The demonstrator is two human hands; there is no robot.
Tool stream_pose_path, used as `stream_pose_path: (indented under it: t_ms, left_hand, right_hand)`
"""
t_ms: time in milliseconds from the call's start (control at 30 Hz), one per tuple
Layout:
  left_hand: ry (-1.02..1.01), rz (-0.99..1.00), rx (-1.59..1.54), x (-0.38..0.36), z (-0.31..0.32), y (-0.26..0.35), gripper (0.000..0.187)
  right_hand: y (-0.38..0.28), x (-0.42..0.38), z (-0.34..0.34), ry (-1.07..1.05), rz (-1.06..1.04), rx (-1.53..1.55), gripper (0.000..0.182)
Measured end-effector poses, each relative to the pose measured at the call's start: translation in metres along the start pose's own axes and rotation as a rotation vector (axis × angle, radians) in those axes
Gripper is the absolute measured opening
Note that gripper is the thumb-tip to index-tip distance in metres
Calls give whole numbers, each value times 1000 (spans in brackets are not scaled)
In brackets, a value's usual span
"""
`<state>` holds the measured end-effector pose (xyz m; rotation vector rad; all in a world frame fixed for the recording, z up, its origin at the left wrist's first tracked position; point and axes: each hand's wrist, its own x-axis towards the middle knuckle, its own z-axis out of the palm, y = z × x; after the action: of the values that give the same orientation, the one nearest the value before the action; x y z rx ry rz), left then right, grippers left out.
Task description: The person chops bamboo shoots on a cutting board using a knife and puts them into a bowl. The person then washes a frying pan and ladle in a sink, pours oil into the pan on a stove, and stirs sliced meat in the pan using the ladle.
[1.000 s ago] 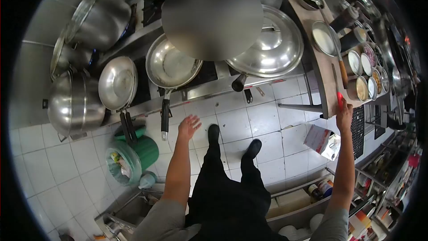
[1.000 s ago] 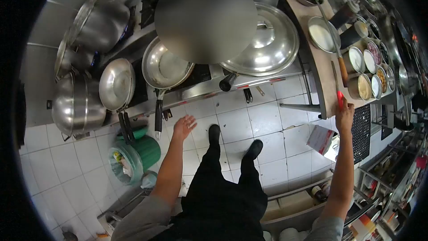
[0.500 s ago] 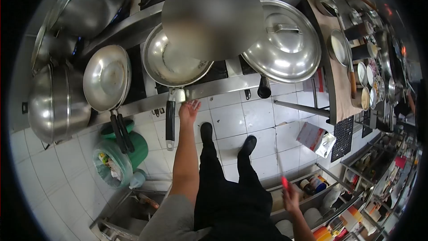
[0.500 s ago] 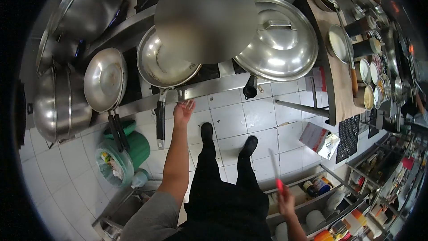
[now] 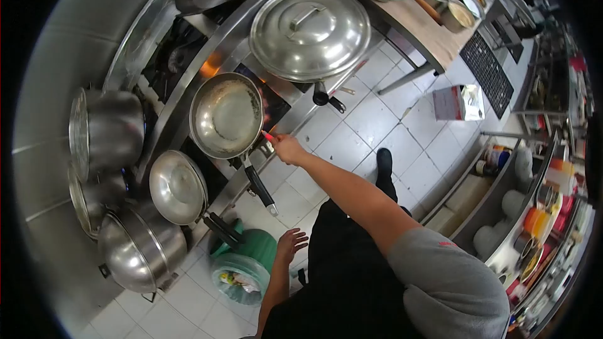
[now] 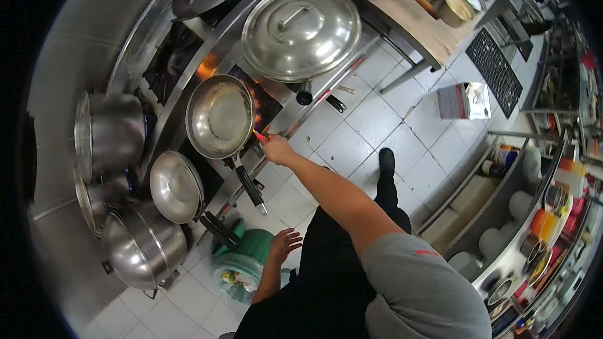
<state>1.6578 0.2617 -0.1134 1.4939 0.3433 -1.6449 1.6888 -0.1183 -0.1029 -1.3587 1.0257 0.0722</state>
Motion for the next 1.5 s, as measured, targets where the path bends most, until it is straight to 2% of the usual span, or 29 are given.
stream_pose_path:
  t_ms: [67, 133, 167, 233, 267, 333, 367, 400, 467, 500, 600, 700, 767, 800, 900, 1167, 1500]
  left_hand:
    - [23, 41, 85, -3, -12, 6, 45]
    - [14, 44, -4, 22, -23, 22, 47]
    - [7, 45, -57, 42, -26, 31, 48]
    - [-65, 131, -229, 82, -22, 56, 48]
    - [-100, 209, -284, 107, -18, 69, 46]
    - [-121, 326, -429, 159, -4, 97, 39]
    - [-103, 361, -514, 184, 4, 111, 36]
    - [-88, 385, -620, 196, 20, 129, 32]
    - [-92, 428, -786, 226, 32, 149, 28]
    - [-116, 446, -843, 252, 25, 148, 27]
    - [-62, 493, -925, 279, 20, 145, 26]
    - [-31, 489, -948, 279, 25, 148, 26]
    - [-33, 443, -987, 277, 22, 151, 26]
    - [-50, 459, -965, 278, 21, 150, 28]
    - [34, 459, -956, 280, 23, 154, 27]
    - [39, 503, -943, 284, 22, 152, 23]
    - [36, 506, -983, 295, 18, 145, 23]
  right_hand:
    - [-8, -5, 1, -33, 66, 27, 46]
    - [13, -1, 5, 17, -56, 25, 47]
    - [50, 8, 12, 69, -194, -9, 47]
    - [68, -36, -13, 42, -193, 94, 47]
    - [64, -84, -47, -32, -54, 231, 46]
    - [100, -150, -93, 26, 16, 227, 38]
    - [136, -177, -110, 114, 110, 217, 36]
    - [197, -198, -126, 139, 101, 253, 35]
    - [205, -274, -163, 241, 372, 290, 38]
    - [251, -303, -175, 294, 434, 165, 43]
    - [297, -378, -188, 412, 559, 90, 46]
    - [338, -411, -182, 456, 632, 70, 46]
    - [342, -418, -174, 431, 624, 33, 47]
    - [341, -417, -171, 431, 727, 155, 46]
    - [339, -409, -161, 469, 690, 270, 46]
    - [327, -403, -158, 510, 636, 412, 41]
    - [310, -413, -188, 609, 530, 342, 39]
